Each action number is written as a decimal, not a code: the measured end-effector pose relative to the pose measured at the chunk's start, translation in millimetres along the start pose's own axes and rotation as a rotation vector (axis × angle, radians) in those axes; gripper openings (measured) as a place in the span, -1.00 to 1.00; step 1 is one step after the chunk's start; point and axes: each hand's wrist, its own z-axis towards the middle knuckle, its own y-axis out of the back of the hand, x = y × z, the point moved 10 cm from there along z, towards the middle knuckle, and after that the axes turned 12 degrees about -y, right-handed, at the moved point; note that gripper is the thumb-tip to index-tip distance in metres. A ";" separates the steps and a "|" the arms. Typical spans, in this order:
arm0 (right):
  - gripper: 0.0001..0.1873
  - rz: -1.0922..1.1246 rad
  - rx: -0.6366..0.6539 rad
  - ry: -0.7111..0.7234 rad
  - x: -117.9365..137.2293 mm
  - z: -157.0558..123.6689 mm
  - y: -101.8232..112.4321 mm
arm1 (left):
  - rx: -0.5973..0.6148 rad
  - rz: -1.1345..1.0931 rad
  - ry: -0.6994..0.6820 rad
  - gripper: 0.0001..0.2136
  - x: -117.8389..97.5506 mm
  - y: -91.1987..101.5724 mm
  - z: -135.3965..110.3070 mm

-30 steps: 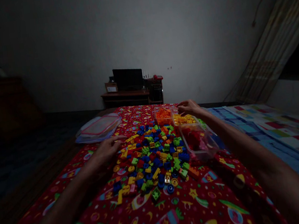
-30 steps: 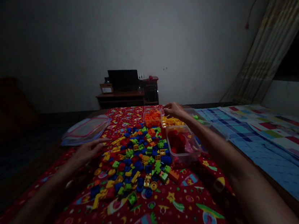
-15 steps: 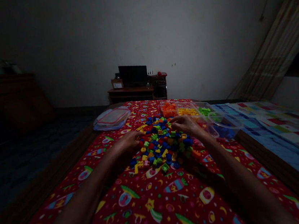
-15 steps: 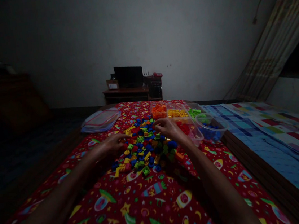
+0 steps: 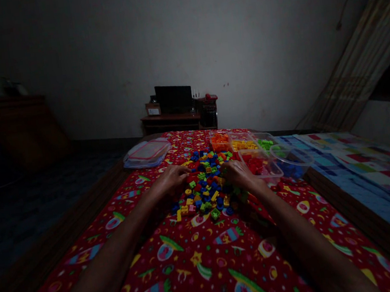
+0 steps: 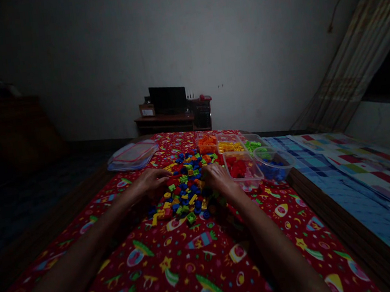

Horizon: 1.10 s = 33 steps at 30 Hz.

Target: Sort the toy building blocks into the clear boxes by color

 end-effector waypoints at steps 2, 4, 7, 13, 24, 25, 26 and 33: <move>-0.70 0.029 -0.014 -0.016 -3.4 0.5 4.4 | -0.009 0.006 0.010 -0.69 -2.7 3.1 -0.8; -0.68 0.069 -0.038 -0.018 -5.4 0.1 10.6 | -0.017 -0.003 0.009 -0.69 -8.2 5.4 -1.7; -0.64 0.134 -0.091 0.021 -1.2 -2.4 19.1 | 0.024 -0.056 -0.060 -0.69 -22.0 -3.2 -1.1; -0.64 0.101 -0.016 0.166 35.1 -7.7 1.5 | 0.028 -0.002 -0.178 -0.73 -32.9 -24.6 5.3; -0.73 0.005 -0.007 0.181 45.9 -9.2 -14.5 | -0.015 0.011 -0.274 -0.78 -56.0 -16.7 7.6; -0.74 0.016 -0.021 0.164 44.0 -8.9 -12.1 | -0.002 0.024 -0.286 -0.78 -60.1 -21.3 7.6; -0.74 0.034 -0.037 0.148 41.9 -8.8 -8.8 | 0.011 0.039 -0.297 -0.77 -64.1 -26.0 7.5; -0.76 0.248 -0.105 0.100 26.5 -11.3 25.0 | 0.060 0.123 -0.211 -0.82 -69.8 -35.1 5.8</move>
